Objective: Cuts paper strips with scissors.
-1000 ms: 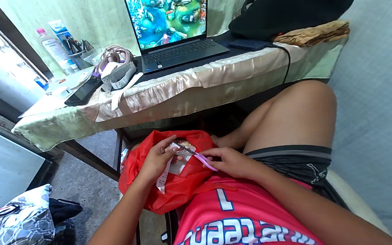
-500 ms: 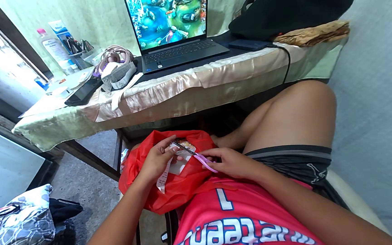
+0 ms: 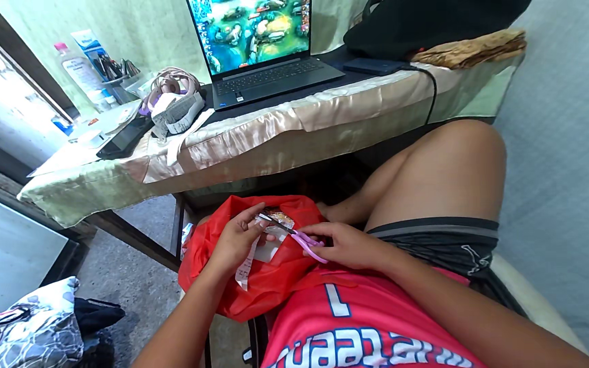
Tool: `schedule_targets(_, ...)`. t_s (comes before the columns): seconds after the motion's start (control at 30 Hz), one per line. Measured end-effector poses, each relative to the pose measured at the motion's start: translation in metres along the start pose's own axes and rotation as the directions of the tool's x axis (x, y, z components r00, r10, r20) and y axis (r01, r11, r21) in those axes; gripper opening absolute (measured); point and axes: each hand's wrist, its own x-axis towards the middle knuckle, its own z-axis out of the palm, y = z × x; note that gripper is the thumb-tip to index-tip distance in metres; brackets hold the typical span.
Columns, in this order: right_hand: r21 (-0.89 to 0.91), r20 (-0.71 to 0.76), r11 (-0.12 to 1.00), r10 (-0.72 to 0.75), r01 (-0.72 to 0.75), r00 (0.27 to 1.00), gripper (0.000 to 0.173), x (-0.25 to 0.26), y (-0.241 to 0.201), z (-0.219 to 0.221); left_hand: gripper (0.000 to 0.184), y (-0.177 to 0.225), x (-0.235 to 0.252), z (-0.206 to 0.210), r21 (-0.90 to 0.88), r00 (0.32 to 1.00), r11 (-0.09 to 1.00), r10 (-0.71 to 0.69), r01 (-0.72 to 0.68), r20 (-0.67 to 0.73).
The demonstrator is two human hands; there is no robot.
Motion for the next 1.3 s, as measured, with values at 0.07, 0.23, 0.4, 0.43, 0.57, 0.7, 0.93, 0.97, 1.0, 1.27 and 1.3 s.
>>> schedule_targets(0.07,0.006,0.001,1.000,0.006,-0.006,1.000,0.041,0.0000,0.0001,0.0000,0.046,-0.0002,0.0001,0.0003,0.000,1.000,1.000,-0.001,0.001,-0.002)
schedule_targets(0.23,-0.004,-0.001,1.000,0.024,-0.024,1.000,0.037,0.0000,-0.0002,-0.0003,0.047,0.0001,-0.0001,-0.0004,0.002,1.000,1.000,0.002,-0.002,0.005)
schedule_targets(0.4,-0.026,-0.016,0.999,0.035,-0.035,0.999,0.033,0.0008,0.0015,-0.0005,0.047,0.0010,-0.0008,0.0003,0.003,1.000,1.000,-0.003,0.003,0.001)
schedule_targets(0.43,-0.032,-0.017,0.999,0.033,-0.034,0.999,0.033,0.0008,0.0021,-0.0005,0.047,0.0006,-0.0007,0.0002,0.005,1.000,1.000,-0.001,0.001,0.002)
schedule_targets(0.57,-0.014,-0.008,1.000,0.008,-0.008,1.000,0.038,0.0004,0.0027,0.0012,0.046,0.0003,-0.0004,0.0000,0.005,1.000,1.000,0.005,-0.005,0.008)
schedule_targets(0.7,-0.008,-0.009,1.000,-0.005,0.005,1.000,0.042,0.0000,0.0014,0.0011,0.046,-0.0001,-0.0004,-0.0003,0.009,1.000,1.000,0.004,-0.004,0.007)
schedule_targets(0.93,-0.004,-0.012,1.000,-0.005,0.005,1.000,0.042,-0.0011,0.0009,0.0007,0.046,0.0005,-0.0006,0.0006,0.004,1.000,1.000,0.001,-0.001,0.004)
schedule_targets(0.97,0.000,-0.012,1.000,-0.003,0.003,1.000,0.042,-0.0010,0.0008,0.0007,0.046,0.0007,-0.0006,0.0007,0.003,1.000,1.000,0.002,-0.002,0.004)
schedule_targets(1.0,0.007,-0.011,1.000,-0.002,0.002,1.000,0.041,-0.0010,0.0008,0.0008,0.046,0.0006,-0.0005,0.0006,0.004,1.000,1.000,0.004,-0.004,0.006)
schedule_targets(1.27,-0.005,-0.008,1.000,0.024,-0.024,1.000,0.037,0.0002,-0.0006,-0.0007,0.046,0.0008,-0.0004,0.0001,0.011,1.000,1.000,-0.003,0.003,-0.003)
schedule_targets(1.3,-0.013,-0.008,1.000,0.027,-0.027,1.000,0.037,0.0003,-0.0006,-0.0009,0.046,0.0010,-0.0004,0.0001,0.012,1.000,1.000,-0.005,0.005,-0.004)
